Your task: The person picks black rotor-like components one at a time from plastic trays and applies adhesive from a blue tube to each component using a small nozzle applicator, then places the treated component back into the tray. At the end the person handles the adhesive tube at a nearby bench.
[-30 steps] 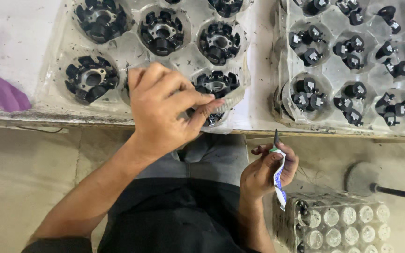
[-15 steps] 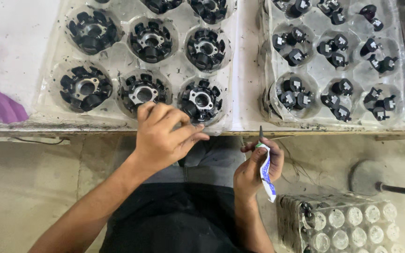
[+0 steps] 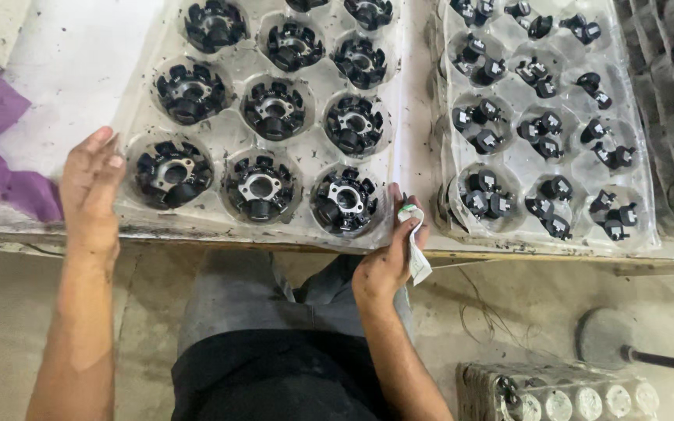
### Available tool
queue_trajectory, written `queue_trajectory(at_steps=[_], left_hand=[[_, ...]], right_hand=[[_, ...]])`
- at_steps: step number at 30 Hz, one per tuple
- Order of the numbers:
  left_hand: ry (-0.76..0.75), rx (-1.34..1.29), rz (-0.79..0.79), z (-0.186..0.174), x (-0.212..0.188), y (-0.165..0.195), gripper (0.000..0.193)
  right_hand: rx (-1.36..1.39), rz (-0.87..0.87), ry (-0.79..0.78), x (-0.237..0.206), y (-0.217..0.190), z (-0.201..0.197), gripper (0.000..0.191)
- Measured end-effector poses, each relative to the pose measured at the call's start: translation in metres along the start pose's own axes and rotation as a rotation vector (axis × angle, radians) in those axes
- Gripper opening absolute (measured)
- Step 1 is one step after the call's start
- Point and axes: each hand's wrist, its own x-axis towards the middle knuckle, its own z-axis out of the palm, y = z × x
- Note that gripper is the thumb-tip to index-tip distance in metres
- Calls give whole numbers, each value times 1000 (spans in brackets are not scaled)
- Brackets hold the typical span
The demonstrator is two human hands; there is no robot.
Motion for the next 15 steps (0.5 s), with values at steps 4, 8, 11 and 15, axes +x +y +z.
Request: queue_trajectory(at_steps=[4, 8, 11, 15], left_hand=[[5, -8, 5, 5, -4, -18, 43], [59, 81, 37, 10, -11, -13, 38], [25, 108, 82, 16, -20, -3, 41], [38, 140, 70, 35, -35, 11, 41]], right_hand=[[213, 121, 63, 6, 5, 8, 46], [327, 179, 93, 14, 10, 13, 51], [357, 129, 112, 23, 14, 15, 49], [447, 184, 111, 41, 14, 1, 46]])
